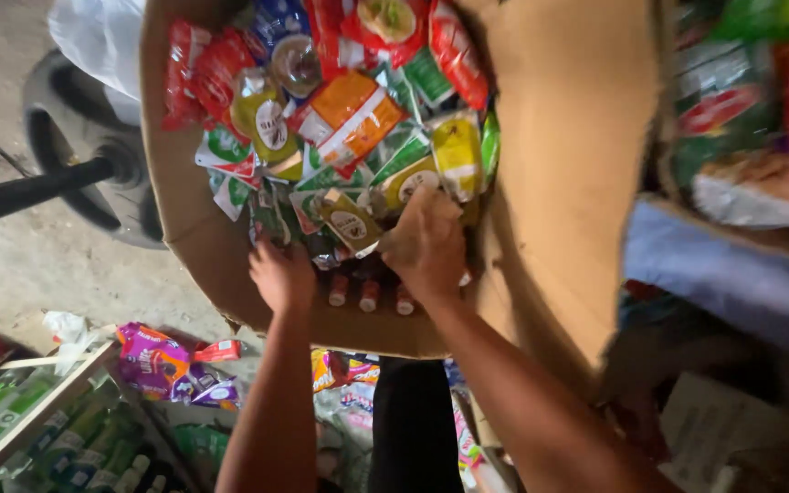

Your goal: Wiping down instant noodle packets with a cloth and sorting them into a cardboard box.

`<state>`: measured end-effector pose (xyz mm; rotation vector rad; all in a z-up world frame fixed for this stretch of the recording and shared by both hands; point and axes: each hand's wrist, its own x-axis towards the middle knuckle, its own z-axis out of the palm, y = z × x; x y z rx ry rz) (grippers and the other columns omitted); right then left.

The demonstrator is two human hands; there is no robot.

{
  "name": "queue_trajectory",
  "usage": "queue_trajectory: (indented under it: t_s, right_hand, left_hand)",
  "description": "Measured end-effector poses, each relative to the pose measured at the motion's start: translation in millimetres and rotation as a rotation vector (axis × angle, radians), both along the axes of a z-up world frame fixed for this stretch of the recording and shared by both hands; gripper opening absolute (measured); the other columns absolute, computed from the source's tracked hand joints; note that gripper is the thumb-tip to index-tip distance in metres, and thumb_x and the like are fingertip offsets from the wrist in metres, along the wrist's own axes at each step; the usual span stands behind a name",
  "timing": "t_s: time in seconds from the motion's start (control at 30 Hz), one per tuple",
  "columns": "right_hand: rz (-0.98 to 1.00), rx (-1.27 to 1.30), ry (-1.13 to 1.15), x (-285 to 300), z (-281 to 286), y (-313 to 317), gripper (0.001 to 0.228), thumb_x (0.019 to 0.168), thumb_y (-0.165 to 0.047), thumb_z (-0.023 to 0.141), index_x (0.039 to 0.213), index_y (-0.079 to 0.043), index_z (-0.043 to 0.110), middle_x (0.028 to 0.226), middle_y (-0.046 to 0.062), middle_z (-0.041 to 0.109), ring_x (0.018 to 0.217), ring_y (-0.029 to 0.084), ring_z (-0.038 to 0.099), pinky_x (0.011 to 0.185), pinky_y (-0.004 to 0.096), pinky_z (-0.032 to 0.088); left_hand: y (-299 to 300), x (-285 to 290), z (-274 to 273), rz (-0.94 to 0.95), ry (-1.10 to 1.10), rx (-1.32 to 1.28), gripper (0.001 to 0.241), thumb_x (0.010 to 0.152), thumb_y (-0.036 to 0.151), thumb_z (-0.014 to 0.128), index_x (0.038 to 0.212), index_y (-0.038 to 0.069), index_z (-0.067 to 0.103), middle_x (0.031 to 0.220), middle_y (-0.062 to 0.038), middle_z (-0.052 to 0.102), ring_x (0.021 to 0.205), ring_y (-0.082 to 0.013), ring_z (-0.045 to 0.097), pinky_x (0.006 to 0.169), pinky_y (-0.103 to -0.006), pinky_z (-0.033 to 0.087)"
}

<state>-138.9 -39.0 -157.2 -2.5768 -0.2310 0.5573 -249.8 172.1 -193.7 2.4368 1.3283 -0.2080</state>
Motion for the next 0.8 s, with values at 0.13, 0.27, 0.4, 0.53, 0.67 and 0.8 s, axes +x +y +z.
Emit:
queue_trajectory:
  t_s: [0.13,0.27,0.4,0.53,0.67,0.8]
  right_hand:
    - [-0.013,-0.212,0.407,-24,-54,-2,0.117,0.063,-0.056,0.089,0.156,-0.012,0.033,0.153,0.019,0.042,0.143,0.045,0.038,0.118,0.055,0.033]
    - [-0.115,-0.184,0.211,-58,-102,2,0.142,0.055,-0.058,0.100,0.157,-0.011,0.013,0.158,0.030,0.017,0.148,0.059,0.016,0.117,0.067,0.017]
    - [-0.264,-0.204,0.239,-46,-112,15,0.139,0.055,-0.053,0.098,0.158,-0.018,0.012,0.158,0.030,0.017,0.146,0.056,0.020,0.115,0.065,0.019]
    - [-0.569,-0.332,0.414,-25,-87,27,0.117,0.067,-0.042,0.089,0.160,-0.034,0.017,0.159,0.021,0.026,0.143,0.047,0.031,0.110,0.070,0.019]
    - [-0.539,-0.520,0.360,-33,-102,0,0.072,0.082,-0.026,0.078,0.148,-0.032,0.051,0.141,0.013,0.055,0.128,0.040,0.049,0.103,0.070,0.031]
    - [-0.445,-0.253,0.136,-37,-73,-25,0.052,0.086,-0.021,0.072,0.137,-0.014,0.066,0.117,0.019,0.065,0.109,0.040,0.060,0.094,0.050,0.048]
  left_hand:
    - [40,6,-30,0.321,-0.057,-0.311,0.072,0.084,0.037,0.077,0.144,0.010,0.046,0.132,-0.023,0.064,0.113,-0.0420,0.064,0.095,-0.0506,0.051]
    - [48,26,-38,0.232,0.166,-0.228,0.097,0.073,0.037,0.085,0.154,0.015,0.038,0.139,-0.019,0.059,0.123,-0.0463,0.052,0.102,-0.0510,0.042]
    - [60,35,-35,0.274,0.164,-0.298,0.087,0.069,0.040,0.080,0.149,0.025,0.051,0.142,-0.010,0.063,0.128,-0.0332,0.060,0.106,-0.0457,0.047]
    - [58,-4,-53,0.102,0.132,-0.144,0.062,0.081,0.030,0.081,0.137,0.015,0.060,0.135,-0.016,0.063,0.120,-0.0449,0.056,0.099,-0.0550,0.044]
    - [21,47,63,0.590,0.035,-0.496,0.051,0.085,0.020,0.073,0.129,0.006,0.053,0.112,-0.016,0.064,0.091,-0.0338,0.072,0.077,-0.0454,0.057]
    - [3,-31,37,0.505,-0.578,-0.692,0.045,0.089,0.005,0.073,0.126,0.003,0.049,0.114,-0.012,0.066,0.101,-0.0181,0.063,0.086,-0.0298,0.052]
